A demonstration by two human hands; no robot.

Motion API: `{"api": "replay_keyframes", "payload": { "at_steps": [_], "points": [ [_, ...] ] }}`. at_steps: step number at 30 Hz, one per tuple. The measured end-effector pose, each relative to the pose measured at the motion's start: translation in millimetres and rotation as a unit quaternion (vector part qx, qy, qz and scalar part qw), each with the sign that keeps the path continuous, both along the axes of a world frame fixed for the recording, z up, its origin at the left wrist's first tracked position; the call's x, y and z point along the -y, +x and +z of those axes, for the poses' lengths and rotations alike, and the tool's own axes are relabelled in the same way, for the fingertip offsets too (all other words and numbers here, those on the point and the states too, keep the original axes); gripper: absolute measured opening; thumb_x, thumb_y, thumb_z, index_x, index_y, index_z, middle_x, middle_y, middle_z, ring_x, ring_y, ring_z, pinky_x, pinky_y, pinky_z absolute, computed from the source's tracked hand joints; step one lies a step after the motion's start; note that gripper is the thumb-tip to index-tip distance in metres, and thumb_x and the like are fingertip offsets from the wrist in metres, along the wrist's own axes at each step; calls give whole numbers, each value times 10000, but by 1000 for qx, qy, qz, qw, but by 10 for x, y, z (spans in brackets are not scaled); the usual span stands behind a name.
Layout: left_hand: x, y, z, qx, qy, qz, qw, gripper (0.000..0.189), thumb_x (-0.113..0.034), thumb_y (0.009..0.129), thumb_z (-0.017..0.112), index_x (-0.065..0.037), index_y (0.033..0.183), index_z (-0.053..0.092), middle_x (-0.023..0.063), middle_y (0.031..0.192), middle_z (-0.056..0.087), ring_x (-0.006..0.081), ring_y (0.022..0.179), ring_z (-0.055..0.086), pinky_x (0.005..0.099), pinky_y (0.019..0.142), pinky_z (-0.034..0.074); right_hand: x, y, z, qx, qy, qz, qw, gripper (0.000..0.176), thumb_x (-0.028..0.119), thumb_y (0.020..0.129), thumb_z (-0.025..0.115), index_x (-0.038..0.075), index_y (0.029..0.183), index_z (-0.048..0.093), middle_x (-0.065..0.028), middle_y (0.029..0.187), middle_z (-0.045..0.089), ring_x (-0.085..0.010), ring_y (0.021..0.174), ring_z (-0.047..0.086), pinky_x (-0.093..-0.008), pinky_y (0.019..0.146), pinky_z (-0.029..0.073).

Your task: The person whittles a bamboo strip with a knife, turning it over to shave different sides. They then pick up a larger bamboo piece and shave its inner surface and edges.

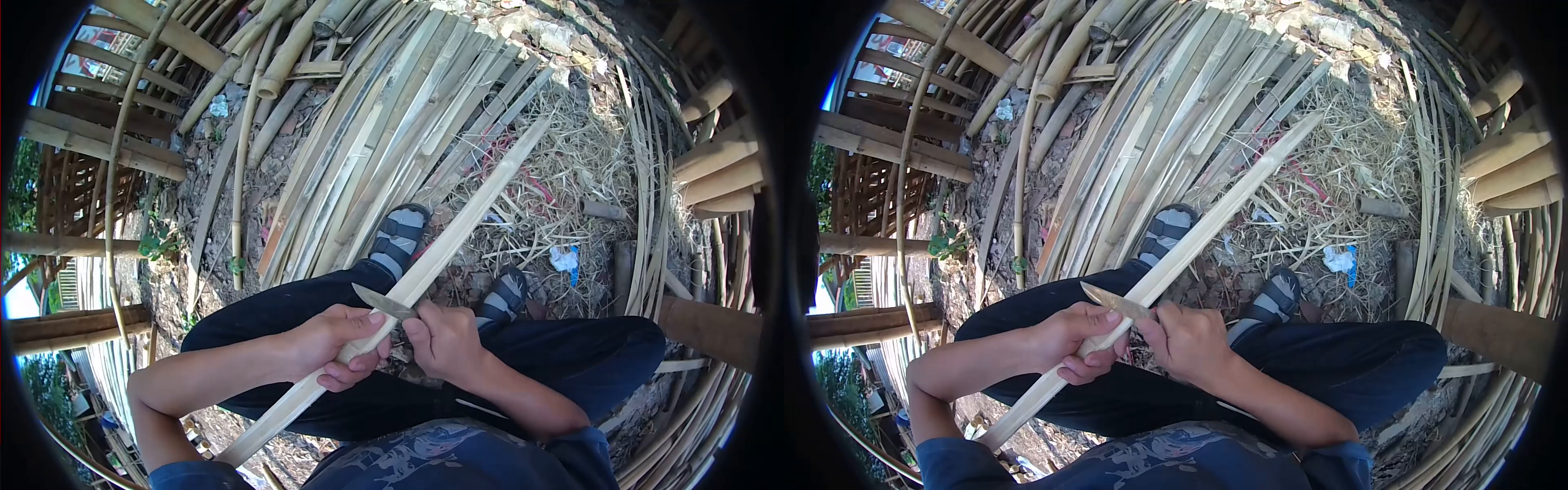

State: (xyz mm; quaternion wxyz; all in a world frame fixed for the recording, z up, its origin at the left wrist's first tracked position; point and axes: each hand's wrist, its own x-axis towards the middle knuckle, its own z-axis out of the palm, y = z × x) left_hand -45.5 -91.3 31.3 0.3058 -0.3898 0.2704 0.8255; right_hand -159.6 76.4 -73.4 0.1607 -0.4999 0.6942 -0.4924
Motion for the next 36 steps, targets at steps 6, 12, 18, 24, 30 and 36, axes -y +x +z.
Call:
{"api": "replay_keyframes", "payload": {
  "at_steps": [6,12,18,24,30,36],
  "points": [
    [-20,-36,89,9,-46,-56,997,327,-289,1072,388,-17,969,538,27,617,427,79,405,334,250,343,255,15,-80,-113,-135,-49,5,990,482,465,935,592,67,672,520,-80,541,532,-249,451,585,-363,424,485],
    [-43,-75,223,-14,-67,-79,995,362,-327,1076,386,-15,964,532,26,618,414,86,413,322,247,348,255,2,-272,-114,-220,-95,-16,971,502,493,942,567,77,664,522,-70,546,509,-251,443,568,-369,408,453],
    [-78,195,240,-13,1,-74,997,439,-406,1067,373,-13,952,531,31,608,402,91,404,337,251,341,273,-143,-858,-342,-61,98,-264,958,430,329,994,527,40,675,523,-165,534,535,-350,463,573,-436,433,444],
    [-71,56,163,-15,-66,-61,996,414,-374,1079,351,-15,978,529,39,631,429,96,411,340,256,349,283,-58,-117,50,-94,-17,-52,994,400,339,931,636,65,670,507,-106,536,552,-266,405,562,-378,392,444],
    [-152,-27,232,-6,-220,-166,961,367,-351,1082,349,-37,978,508,16,641,451,82,468,406,243,397,352,-37,-222,-90,-154,-26,-43,987,456,443,898,650,87,656,500,-69,535,528,-229,441,576,-354,403,457],
    [-119,-42,277,-18,-226,-178,957,346,-339,1081,363,-43,972,504,12,645,449,79,471,403,245,406,358,-82,-390,-198,-223,-47,-42,973,511,497,940,562,73,665,490,-70,557,488,-247,444,544,-353,420,452]
  ]
}}
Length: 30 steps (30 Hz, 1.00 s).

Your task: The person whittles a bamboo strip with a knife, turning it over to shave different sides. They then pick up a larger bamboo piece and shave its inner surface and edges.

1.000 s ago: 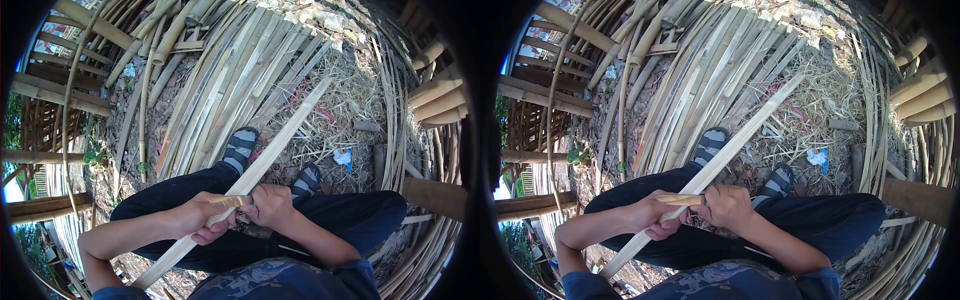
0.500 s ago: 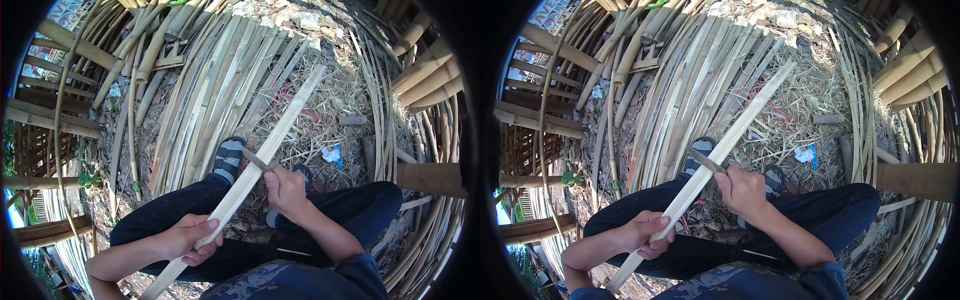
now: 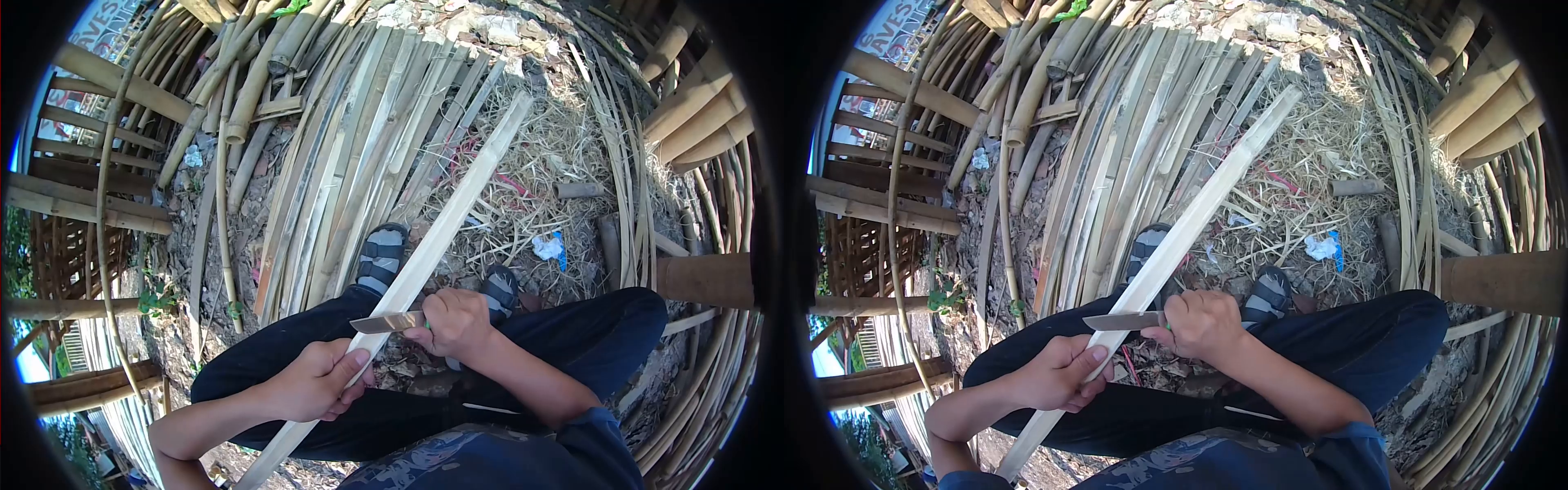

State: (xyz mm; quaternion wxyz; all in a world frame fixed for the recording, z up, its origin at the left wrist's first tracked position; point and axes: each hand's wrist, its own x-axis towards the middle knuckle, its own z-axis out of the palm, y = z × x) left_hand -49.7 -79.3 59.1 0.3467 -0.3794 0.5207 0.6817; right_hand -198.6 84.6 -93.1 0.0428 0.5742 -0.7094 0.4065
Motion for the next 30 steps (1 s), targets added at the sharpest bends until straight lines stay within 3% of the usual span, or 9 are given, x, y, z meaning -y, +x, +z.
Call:
{"api": "replay_keyframes", "payload": {
  "at_steps": [2,10,13,16,20,26,30],
  "points": [
    [33,-5,48,0,3,7,1000,351,-341,1081,359,-40,971,503,12,641,446,81,470,399,246,405,352,-29,-110,-130,-5,26,-53,998,507,529,856,658,96,648,495,-55,528,493,-227,438,559,-354,409,459],
    [119,-59,-22,-7,-10,1,1000,377,-348,1083,342,-30,963,504,18,617,437,86,459,394,249,402,342,-4,-49,-136,53,35,-72,995,462,469,902,636,78,686,517,-78,547,533,-252,456,580,-373,418,467],
    [100,-85,-59,-39,-1,-1,999,375,-342,1085,337,-28,969,508,20,614,448,86,453,404,247,406,354,34,37,48,92,-15,4,996,476,471,928,609,48,732,513,-78,591,520,-258,487,589,-366,425,464],
    [37,-87,-85,-45,-9,-14,999,380,-353,1083,335,-33,990,518,35,635,450,88,444,372,239,394,315,65,105,212,81,-49,10,995,493,475,931,606,38,729,496,-82,597,497,-267,480,570,-363,434,464],
    [6,-82,-124,-51,-12,-25,998,358,-303,1085,362,-19,952,535,7,589,454,72,451,424,233,419,377,109,180,46,158,-90,14,983,527,495,885,665,13,738,511,-94,599,493,-279,471,550,-373,438,455],
    [-23,9,-243,-65,-23,-24,997,365,-299,1082,373,-9,954,555,7,583,482,69,459,453,228,420,386,92,80,-17,100,-76,21,992,555,514,833,712,3,710,534,-97,562,517,-273,460,575,-372,432,465],
    [-31,36,-257,-88,-80,-73,990,351,-265,1078,395,1,926,568,15,586,520,76,477,495,246,444,412,105,106,-67,53,-76,3,996,582,546,808,721,6,689,539,-89,532,514,-256,432,568,-361,419,467]
  ]
}}
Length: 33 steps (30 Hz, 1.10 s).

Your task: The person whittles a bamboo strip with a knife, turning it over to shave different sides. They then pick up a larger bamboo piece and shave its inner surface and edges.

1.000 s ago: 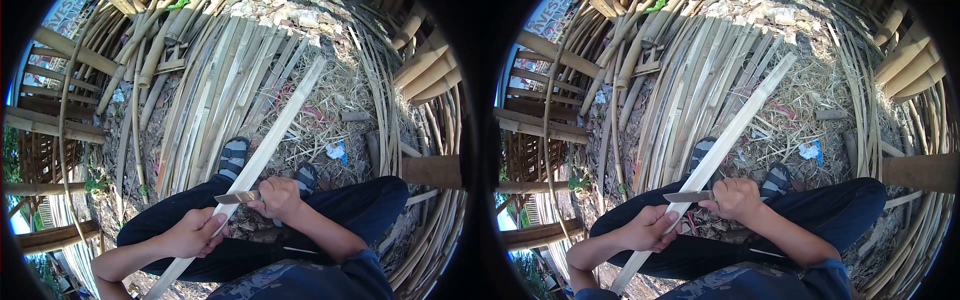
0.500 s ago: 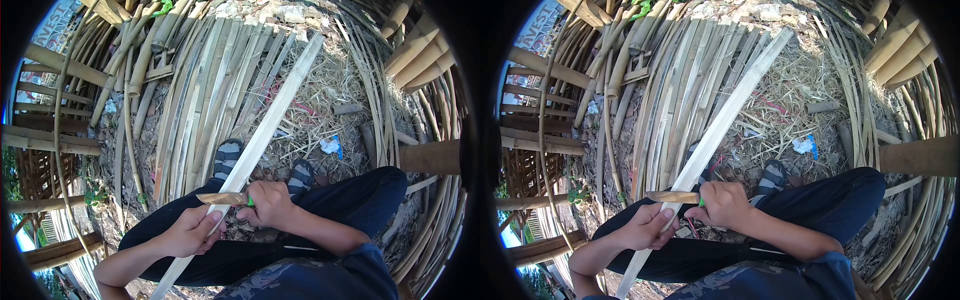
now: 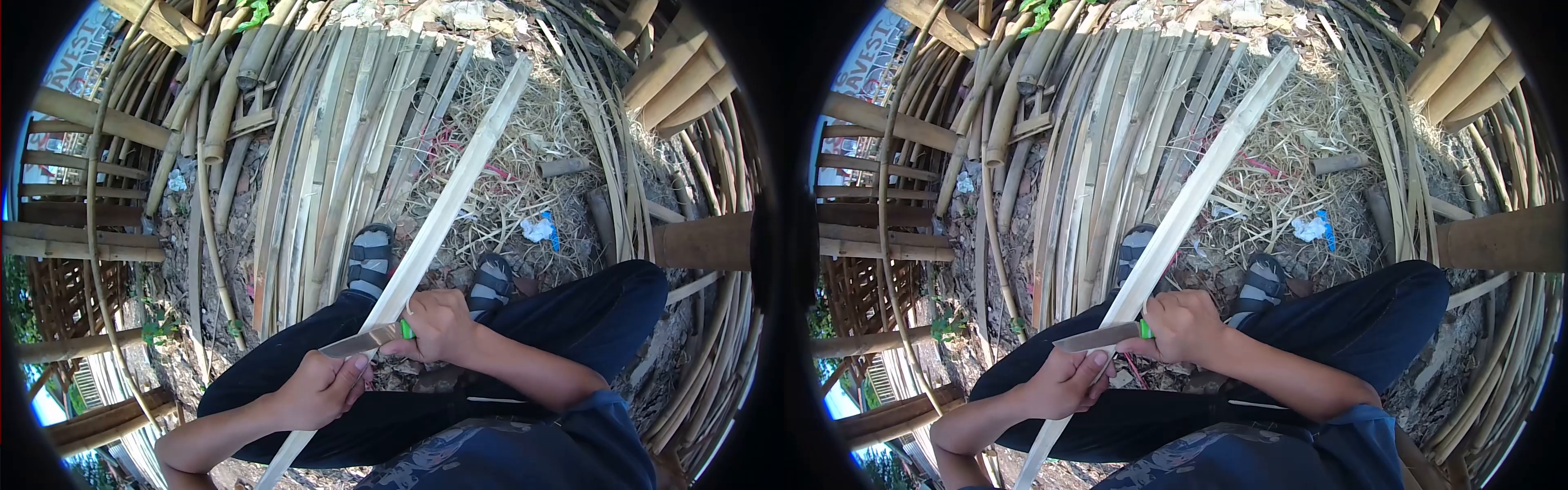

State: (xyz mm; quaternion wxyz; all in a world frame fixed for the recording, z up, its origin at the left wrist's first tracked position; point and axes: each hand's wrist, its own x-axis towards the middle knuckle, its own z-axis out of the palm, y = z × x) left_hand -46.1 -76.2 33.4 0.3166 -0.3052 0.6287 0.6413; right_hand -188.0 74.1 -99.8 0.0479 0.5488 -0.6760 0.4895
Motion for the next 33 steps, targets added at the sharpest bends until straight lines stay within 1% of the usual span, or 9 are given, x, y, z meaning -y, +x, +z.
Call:
{"api": "replay_keyframes", "payload": {
  "at_steps": [2,3,5,8,12,14,21,24,33],
  "points": [
    [-18,14,-9,-17,-21,-20,999,344,-249,1076,404,5,914,570,19,587,530,80,480,505,255,452,421,-5,-12,-39,-30,2,10,1000,606,582,790,719,18,663,540,-79,516,501,-241,418,560,-350,410,469],
    [-29,38,-18,-36,-31,-36,998,312,-251,1079,385,-17,948,546,9,589,492,73,463,459,243,430,389,-21,-11,-44,-28,2,10,1000,606,582,790,719,18,663,540,-79,516,501,-241,418,560,-350,410,469],
    [-45,50,-17,-55,-41,-52,996,281,-253,1082,367,-39,981,521,0,591,454,66,445,412,230,408,357,-51,-22,-51,-35,40,26,998,641,598,753,721,-31,749,597,-101,599,548,-262,483,586,-357,474,511],
    [-63,51,3,-39,-49,-48,997,277,-245,1079,380,-34,979,529,1,593,463,67,447,422,230,409,362,-32,-59,-51,-42,38,15,998,655,627,724,723,-9,696,569,-94,585,532,-256,468,571,-351,459,496],
    [-64,41,1,-35,-61,-41,997,294,-254,1080,376,-30,976,533,1,587,456,67,446,420,233,409,360,4,-102,-49,-56,38,2,998,664,650,718,714,8,676,547,-86,572,514,-253,462,561,-350,446,480],
    [-70,49,-4,-32,-61,-43,997,298,-256,1081,375,-29,973,535,1,584,453,68,448,421,234,408,360,22,-120,-69,-78,10,-16,997,649,674,747,692,72,608,492,-41,516,448,-208,419,516,-326,424,437],
    [-95,25,41,-21,-59,-23,998,324,-256,1080,377,0,978,546,9,575,466,72,427,409,239,394,352,-5,-162,-51,-99,8,-37,994,655,693,733,685,90,598,468,-33,515,427,-203,423,507,-320,425,430],
    [-103,28,33,-21,-56,-20,998,336,-258,1081,375,8,977,551,10,568,466,73,423,408,239,392,351,-28,-177,-64,-103,24,-39,994,665,694,721,680,57,631,510,-47,537,440,-218,424,510,-341,410,425],
    [-97,23,64,-19,-47,-15,999,334,-266,1083,366,-6,983,550,13,570,469,72,427,403,238,396,348,-28,-252,-59,-135,4,-54,989,653,699,727,683,114,585,430,-12,523,398,-190,428,492,-315,424,417]
  ]
}}
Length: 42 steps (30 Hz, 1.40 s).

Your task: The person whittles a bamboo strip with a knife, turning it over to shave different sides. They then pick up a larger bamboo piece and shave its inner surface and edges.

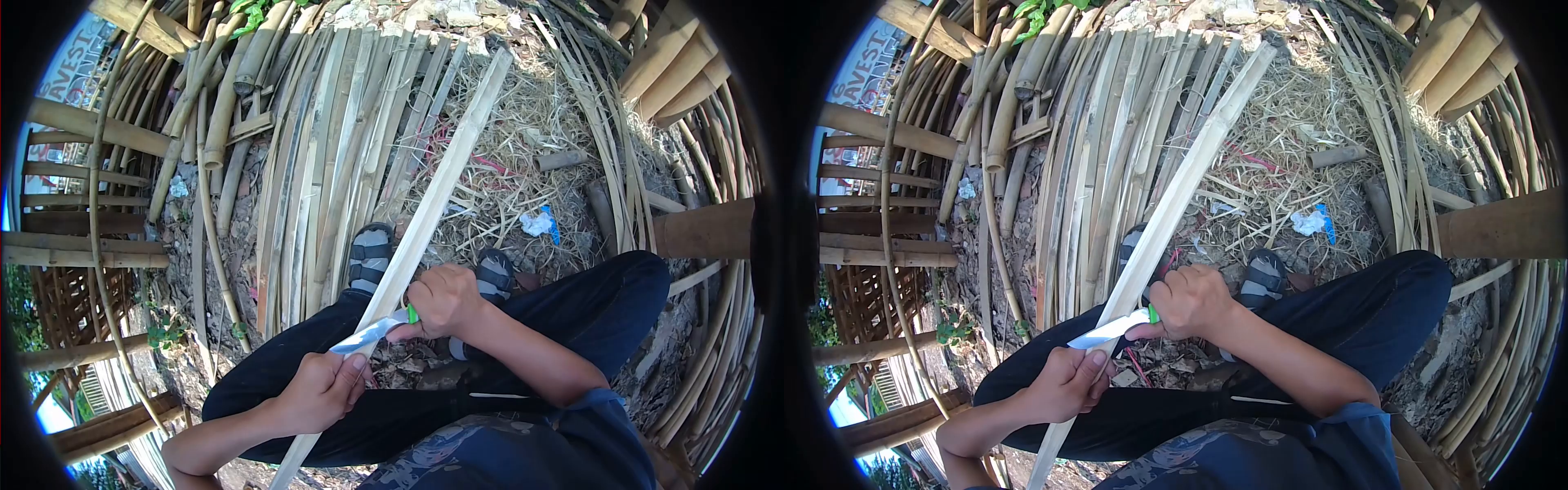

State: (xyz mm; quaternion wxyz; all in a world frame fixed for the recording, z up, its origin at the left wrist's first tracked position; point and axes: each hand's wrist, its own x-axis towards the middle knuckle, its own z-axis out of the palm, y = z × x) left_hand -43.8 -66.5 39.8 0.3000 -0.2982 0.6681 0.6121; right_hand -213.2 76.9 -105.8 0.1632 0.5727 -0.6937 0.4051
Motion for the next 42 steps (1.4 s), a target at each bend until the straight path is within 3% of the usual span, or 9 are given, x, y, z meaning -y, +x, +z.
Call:
{"api": "replay_keyframes", "payload": {
  "at_steps": [16,21,29,32,34,35,37,40,42],
  "points": [
    [33,28,49,-21,-11,6,1000,362,-305,1084,342,-12,963,516,4,596,440,68,450,399,234,415,371,-143,-318,-133,-16,37,-62,997,650,698,765,637,91,609,462,-46,536,433,-236,439,510,-351,412,415],
    [71,70,105,-17,13,26,999,365,-306,1084,344,-13,958,520,6,597,440,69,448,393,232,414,365,-230,-581,-231,-68,49,-156,984,684,743,773,602,113,570,428,-34,498,421,-208,410,489,-339,396,400],
    [97,90,111,-14,37,39,998,362,-305,1085,345,-14,965,524,7,596,433,70,445,379,235,409,340,-268,-753,-93,-112,30,-148,982,687,745,772,599,116,566,414,-39,500,420,-227,409,487,-340,398,408],
    [116,125,102,-10,42,36,998,356,-306,1085,347,-14,980,522,9,599,434,74,444,378,236,408,335,-323,-813,-106,-106,44,-137,984,660,693,834,585,103,571,449,-84,507,477,-250,424,515,-364,419,438],
    [165,238,94,17,79,98,992,331,-287,1082,370,-17,978,530,17,621,464,71,461,409,240,414,360,-381,-984,-273,82,79,-317,942,639,592,936,530,46,605,525,-175,546,546,-320,468,555,-432,460,458],
    [159,300,97,11,77,96,992,331,-287,1082,370,-17,978,530,17,621,464,71,461,409,240,414,360,-463,-1111,-241,77,75,-318,942,639,592,936,530,46,605,525,-175,546,546,-320,468,555,-432,460,458],
    [154,373,112,79,139,90,983,345,-306,1083,364,-15,999,528,22,644,451,72,475,385,239,413,341,-592,-1323,-105,213,81,-417,880,608,487,1008,457,-21,700,584,-252,592,568,-395,554,584,-491,536,449],
    [153,346,129,112,177,97,973,370,-341,1083,346,-22,1027,524,20,659,444,77,479,375,237,412,330,-489,-1224,-62,359,51,-380,851,596,454,1030,413,-52,767,585,-273,622,565,-430,604,582,-508,584,425],
    [155,324,111,111,178,102,972,380,-354,1083,338,-25,1033,523,20,665,445,80,475,373,237,411,325,-419,-1080,-34,383,37,-343,857,586,443,1036,399,-57,787,574,-264,625,558,-427,601,572,-505,596,422]
  ]
}}
